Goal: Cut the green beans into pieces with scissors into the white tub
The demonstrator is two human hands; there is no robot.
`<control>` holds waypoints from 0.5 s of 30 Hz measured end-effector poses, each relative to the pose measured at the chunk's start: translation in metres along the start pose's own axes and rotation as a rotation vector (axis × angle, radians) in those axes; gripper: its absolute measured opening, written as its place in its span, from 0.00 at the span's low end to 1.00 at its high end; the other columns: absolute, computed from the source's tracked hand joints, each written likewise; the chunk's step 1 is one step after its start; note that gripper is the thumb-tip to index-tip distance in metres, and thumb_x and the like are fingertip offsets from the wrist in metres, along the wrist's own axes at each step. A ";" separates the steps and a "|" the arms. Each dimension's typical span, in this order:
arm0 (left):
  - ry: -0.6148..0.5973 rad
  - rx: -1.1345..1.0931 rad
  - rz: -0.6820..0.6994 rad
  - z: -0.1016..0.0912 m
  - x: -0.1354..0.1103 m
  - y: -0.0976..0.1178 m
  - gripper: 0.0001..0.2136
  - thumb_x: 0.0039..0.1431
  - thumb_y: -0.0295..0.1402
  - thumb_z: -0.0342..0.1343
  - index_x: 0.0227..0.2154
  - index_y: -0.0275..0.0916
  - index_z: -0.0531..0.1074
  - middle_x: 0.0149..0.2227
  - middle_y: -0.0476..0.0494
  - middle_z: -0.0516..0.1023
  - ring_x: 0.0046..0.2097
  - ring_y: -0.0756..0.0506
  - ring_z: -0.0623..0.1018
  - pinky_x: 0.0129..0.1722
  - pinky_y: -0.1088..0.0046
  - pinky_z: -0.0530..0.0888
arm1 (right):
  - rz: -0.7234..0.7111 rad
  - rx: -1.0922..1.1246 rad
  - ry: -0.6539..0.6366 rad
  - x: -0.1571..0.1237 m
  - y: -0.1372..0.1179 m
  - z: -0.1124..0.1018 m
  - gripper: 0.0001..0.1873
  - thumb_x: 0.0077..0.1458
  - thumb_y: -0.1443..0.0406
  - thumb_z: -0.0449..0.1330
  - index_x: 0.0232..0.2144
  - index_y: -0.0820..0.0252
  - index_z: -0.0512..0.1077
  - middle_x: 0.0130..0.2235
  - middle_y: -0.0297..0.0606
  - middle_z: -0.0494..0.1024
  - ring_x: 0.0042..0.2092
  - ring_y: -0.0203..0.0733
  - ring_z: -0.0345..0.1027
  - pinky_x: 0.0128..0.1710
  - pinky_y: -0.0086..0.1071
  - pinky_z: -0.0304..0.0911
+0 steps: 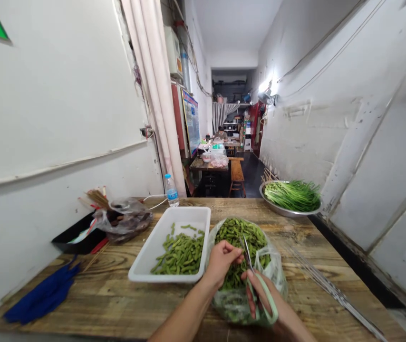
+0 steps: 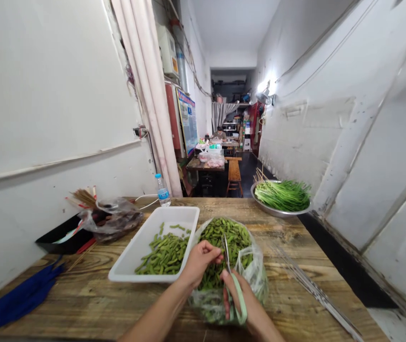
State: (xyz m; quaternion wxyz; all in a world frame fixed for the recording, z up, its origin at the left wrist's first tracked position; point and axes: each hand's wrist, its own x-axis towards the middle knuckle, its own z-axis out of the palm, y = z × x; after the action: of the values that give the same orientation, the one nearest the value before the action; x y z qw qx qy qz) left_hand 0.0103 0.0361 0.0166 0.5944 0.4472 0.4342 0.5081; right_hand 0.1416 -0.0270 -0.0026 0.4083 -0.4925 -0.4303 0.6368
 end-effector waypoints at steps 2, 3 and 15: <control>0.004 -0.012 -0.002 -0.001 -0.002 0.003 0.13 0.46 0.39 0.62 0.24 0.39 0.64 0.26 0.44 0.77 0.31 0.45 0.79 0.38 0.61 0.76 | -0.013 -0.009 -0.003 -0.004 -0.005 0.000 0.28 0.44 0.39 0.56 0.30 0.57 0.62 0.19 0.26 0.64 0.16 0.31 0.56 0.14 0.27 0.57; 0.011 -0.004 0.000 -0.001 -0.003 0.004 0.12 0.47 0.39 0.61 0.24 0.39 0.64 0.27 0.44 0.77 0.32 0.45 0.79 0.39 0.61 0.76 | -0.021 -0.019 -0.004 -0.006 -0.008 0.000 0.27 0.45 0.40 0.55 0.30 0.56 0.62 0.20 0.27 0.64 0.17 0.32 0.56 0.15 0.28 0.58; 0.023 -0.002 0.019 -0.005 -0.008 0.005 0.11 0.48 0.38 0.61 0.24 0.40 0.64 0.26 0.45 0.77 0.31 0.44 0.79 0.39 0.59 0.76 | -0.094 -0.233 -0.011 -0.008 -0.013 0.001 0.24 0.49 0.42 0.53 0.26 0.56 0.61 0.19 0.26 0.61 0.17 0.32 0.56 0.14 0.28 0.57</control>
State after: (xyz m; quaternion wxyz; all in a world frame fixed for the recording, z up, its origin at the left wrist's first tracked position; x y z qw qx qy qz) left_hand 0.0041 0.0291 0.0206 0.5849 0.4446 0.4363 0.5195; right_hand 0.1434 -0.0309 0.0122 0.3756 -0.5122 -0.5262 0.5654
